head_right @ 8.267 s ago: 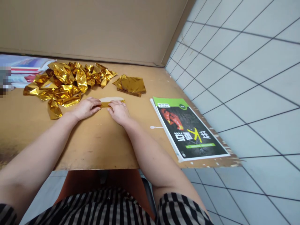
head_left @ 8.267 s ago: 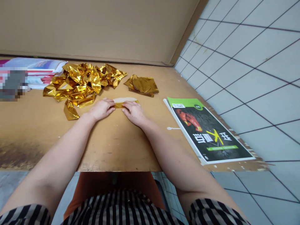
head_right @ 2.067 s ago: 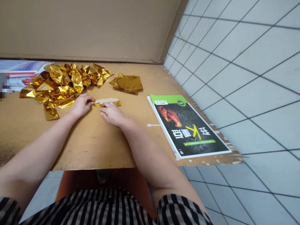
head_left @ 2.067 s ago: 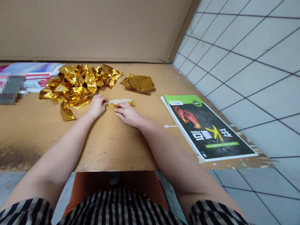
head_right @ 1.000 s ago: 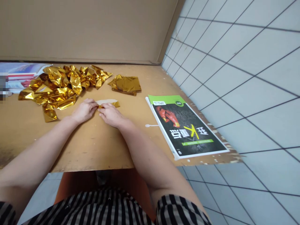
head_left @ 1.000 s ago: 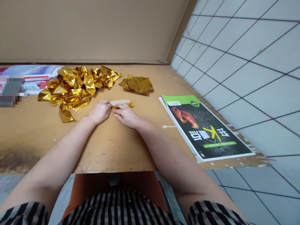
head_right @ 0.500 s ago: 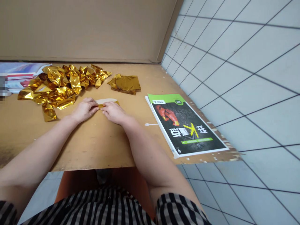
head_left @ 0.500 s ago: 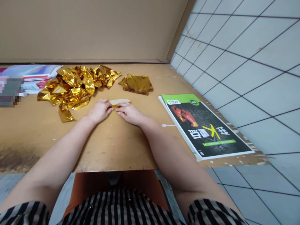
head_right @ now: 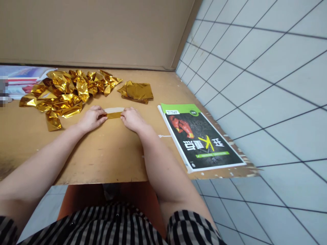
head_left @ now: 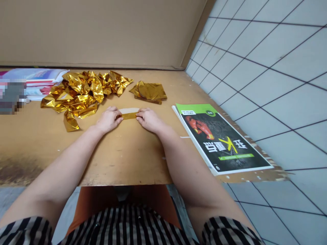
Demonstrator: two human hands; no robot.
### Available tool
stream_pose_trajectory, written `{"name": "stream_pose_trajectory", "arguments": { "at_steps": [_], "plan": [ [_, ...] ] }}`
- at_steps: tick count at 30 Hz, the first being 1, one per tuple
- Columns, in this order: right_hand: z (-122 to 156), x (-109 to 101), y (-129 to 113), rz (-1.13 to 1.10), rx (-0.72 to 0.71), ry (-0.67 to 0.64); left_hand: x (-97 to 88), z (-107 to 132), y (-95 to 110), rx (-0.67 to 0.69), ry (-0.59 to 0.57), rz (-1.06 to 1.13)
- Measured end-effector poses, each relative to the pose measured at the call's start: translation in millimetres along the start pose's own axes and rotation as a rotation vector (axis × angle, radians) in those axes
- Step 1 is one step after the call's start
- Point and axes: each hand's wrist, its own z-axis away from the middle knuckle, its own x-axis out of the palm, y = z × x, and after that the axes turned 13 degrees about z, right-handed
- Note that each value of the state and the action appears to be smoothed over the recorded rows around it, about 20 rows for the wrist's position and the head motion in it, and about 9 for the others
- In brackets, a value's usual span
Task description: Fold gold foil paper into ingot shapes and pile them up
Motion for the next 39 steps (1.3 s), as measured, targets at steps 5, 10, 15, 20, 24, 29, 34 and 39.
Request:
{"name": "stream_pose_trajectory", "arguments": {
  "at_steps": [5, 10, 15, 20, 24, 29, 34, 39],
  "plan": [
    [3.1, -9.0, -14.3, 0.097, -0.031, -0.032, -4.1, 1.3, -4.4, 0.024, 0.009, -0.018],
    [6.4, -16.8, -21.9, 0.095, -0.066, -0.054, -4.3, 1.5, -1.3, 0.031, -0.005, -0.060],
    [5.1, -12.5, -5.4, -0.051, -0.048, -0.041, -4.2, 0.9, 3.6, 0.037, -0.041, -0.066],
    [3.6, -10.6, 5.4, -0.109, 0.002, -0.078, -4.8, 0.2, 7.5, 0.013, -0.058, -0.100],
    [4.5, -12.6, 5.4, -0.117, -0.009, -0.097, -3.5, 0.0, 13.6, -0.016, -0.091, -0.157],
    [5.3, -10.5, 8.6, -0.124, -0.044, -0.074, -4.9, 1.3, 26.7, -0.052, -0.153, -0.242],
    [4.0, -4.3, 11.4, -0.156, -0.039, -0.028, -7.5, 4.5, 42.1, -0.016, -0.226, -0.305],
    [1.8, 0.2, 12.5, -0.206, -0.021, -0.006, -9.1, 8.3, 47.9, 0.051, -0.313, -0.348]
  ]
}}
